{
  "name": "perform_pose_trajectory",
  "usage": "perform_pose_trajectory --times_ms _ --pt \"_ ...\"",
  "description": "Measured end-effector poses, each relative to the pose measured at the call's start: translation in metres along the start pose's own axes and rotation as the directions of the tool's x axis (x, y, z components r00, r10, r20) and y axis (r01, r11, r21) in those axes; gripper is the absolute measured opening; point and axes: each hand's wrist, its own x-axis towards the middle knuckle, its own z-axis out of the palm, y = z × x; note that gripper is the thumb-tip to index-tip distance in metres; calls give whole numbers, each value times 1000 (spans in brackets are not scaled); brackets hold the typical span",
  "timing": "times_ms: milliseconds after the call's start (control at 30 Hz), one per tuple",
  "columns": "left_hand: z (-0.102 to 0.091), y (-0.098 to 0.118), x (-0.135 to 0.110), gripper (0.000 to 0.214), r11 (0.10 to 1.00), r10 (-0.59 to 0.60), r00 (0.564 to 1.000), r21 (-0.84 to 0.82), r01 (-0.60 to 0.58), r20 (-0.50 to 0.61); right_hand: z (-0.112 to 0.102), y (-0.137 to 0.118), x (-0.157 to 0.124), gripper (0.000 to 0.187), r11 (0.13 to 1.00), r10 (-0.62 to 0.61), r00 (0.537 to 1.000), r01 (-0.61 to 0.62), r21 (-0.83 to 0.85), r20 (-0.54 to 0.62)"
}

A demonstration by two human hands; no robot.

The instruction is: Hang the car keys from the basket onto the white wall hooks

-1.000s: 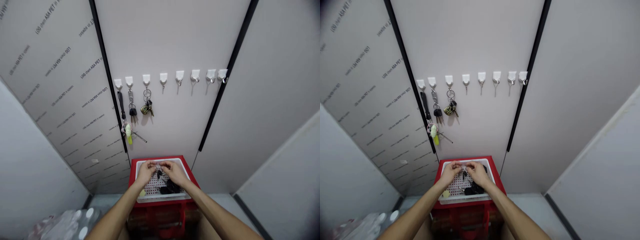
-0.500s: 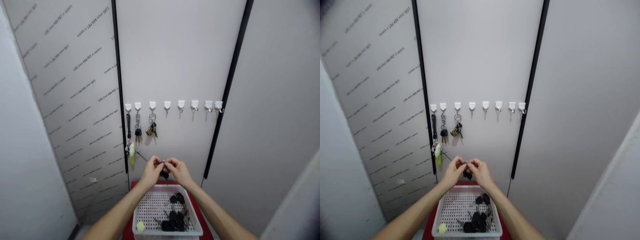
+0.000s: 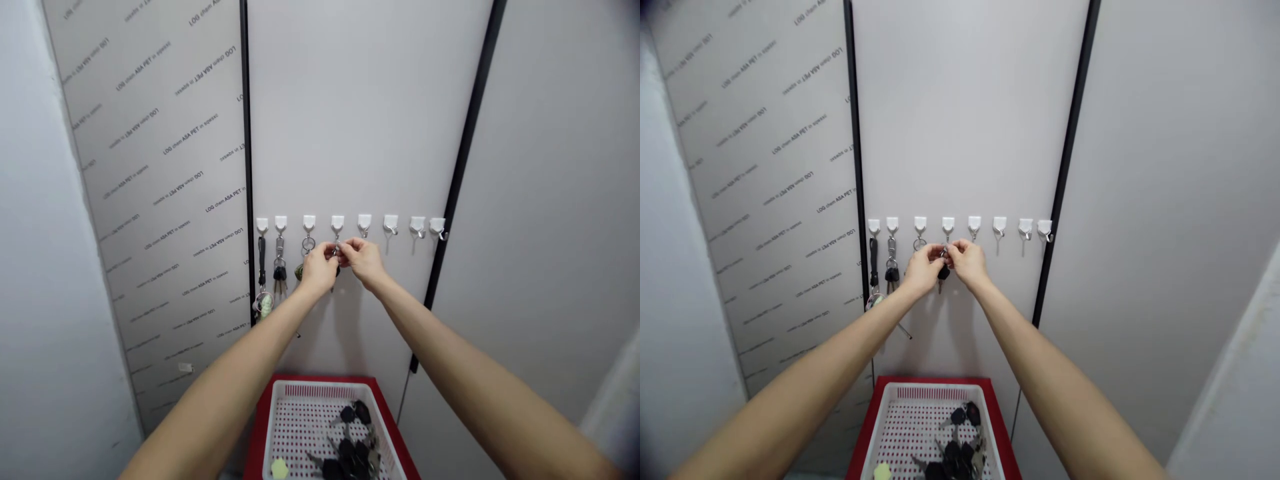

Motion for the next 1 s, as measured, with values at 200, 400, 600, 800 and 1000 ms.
perform_pose_trajectory --times_ms 200,400,600,800,1000 --pt "2 4 18 29 999 -28 1000 16 28 -8 3 -4 16 9 1000 16 998 -17 -20 -53" --pt "5 3 23 33 999 -29 999 20 29 14 1 -2 22 11 997 48 996 -53 -60 -79" --pt "5 4 24 32 995 -15 999 101 11 45 4 1 24 11 986 58 993 -74 -151 -105" --pt "7 2 22 32 985 -24 998 173 14 56 4 10 24 8 960 -31 985 -18 -278 -171" --pt "9 1 20 31 987 -30 995 159 16 90 4 13 20 16 818 -263 958 160 -552 -112"
